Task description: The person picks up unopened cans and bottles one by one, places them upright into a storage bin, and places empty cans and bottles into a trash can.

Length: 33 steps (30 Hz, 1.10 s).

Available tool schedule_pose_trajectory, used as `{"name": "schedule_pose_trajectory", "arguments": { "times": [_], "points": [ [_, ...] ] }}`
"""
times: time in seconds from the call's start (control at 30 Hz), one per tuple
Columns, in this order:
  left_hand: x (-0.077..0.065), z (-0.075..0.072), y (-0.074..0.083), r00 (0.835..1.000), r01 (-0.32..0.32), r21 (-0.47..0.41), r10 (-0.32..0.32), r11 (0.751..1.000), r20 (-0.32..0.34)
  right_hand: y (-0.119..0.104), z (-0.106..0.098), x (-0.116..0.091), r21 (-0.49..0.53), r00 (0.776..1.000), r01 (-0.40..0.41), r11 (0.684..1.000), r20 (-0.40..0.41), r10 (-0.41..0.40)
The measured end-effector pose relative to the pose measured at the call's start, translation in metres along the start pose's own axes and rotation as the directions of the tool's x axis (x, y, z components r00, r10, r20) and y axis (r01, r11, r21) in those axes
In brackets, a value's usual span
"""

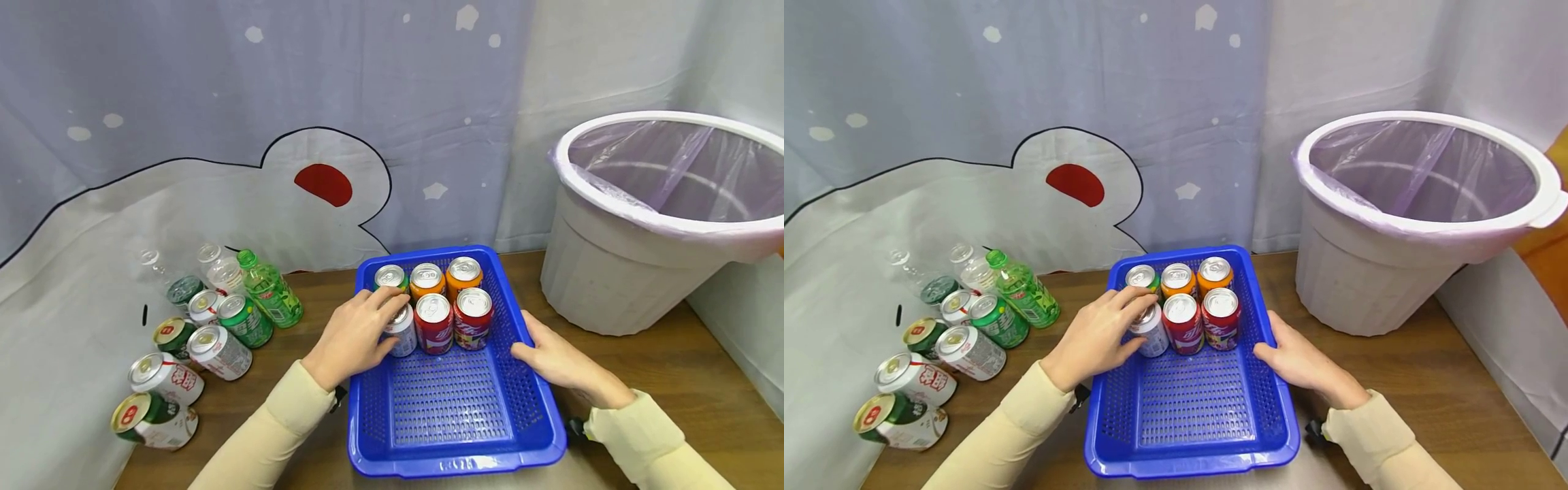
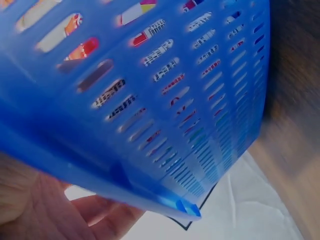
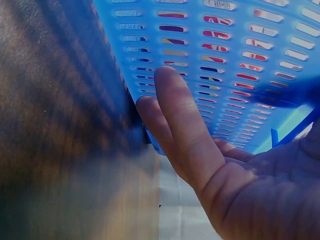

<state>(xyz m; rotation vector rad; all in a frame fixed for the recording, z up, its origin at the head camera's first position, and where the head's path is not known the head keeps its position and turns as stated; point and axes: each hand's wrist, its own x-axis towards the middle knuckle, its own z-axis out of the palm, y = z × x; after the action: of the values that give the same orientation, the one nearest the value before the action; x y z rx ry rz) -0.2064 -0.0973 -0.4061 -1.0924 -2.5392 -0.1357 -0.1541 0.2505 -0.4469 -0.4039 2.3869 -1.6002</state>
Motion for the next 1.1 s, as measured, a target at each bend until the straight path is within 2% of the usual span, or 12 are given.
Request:
{"name": "schedule_pose_trajectory", "arguments": {
  "times": [0.27,0.43,0.57,0.73,0.87,1.1],
  "points": [
    [-0.009,-0.009,-0.006,0.995,0.016,-0.030,-0.019,0.999,-0.099,-0.001,-0.001,0.001,-0.008,1.000,-0.011,1.000,-0.002,0.011],
    [-0.020,-0.017,-0.013,0.987,0.076,-0.059,-0.084,0.995,-0.141,0.000,0.000,0.001,-0.006,1.000,-0.016,1.000,0.001,0.016],
    [-0.032,-0.022,-0.021,0.969,0.135,-0.077,-0.148,0.988,-0.200,-0.001,-0.001,0.001,-0.015,1.000,-0.023,1.000,0.001,0.023],
    [-0.049,-0.027,-0.030,0.930,0.223,-0.103,-0.243,0.969,-0.277,-0.002,-0.001,0.000,-0.040,0.999,-0.048,0.998,-0.011,0.048],
    [-0.065,-0.028,-0.037,0.892,0.286,-0.110,-0.306,0.952,-0.332,-0.001,-0.001,0.000,-0.043,0.999,-0.033,0.999,-0.010,0.033],
    [-0.098,-0.026,-0.059,0.811,0.400,-0.113,-0.409,0.910,-0.419,-0.001,0.000,-0.001,-0.016,1.000,-0.024,1.000,-0.007,0.024]
  ]
}}
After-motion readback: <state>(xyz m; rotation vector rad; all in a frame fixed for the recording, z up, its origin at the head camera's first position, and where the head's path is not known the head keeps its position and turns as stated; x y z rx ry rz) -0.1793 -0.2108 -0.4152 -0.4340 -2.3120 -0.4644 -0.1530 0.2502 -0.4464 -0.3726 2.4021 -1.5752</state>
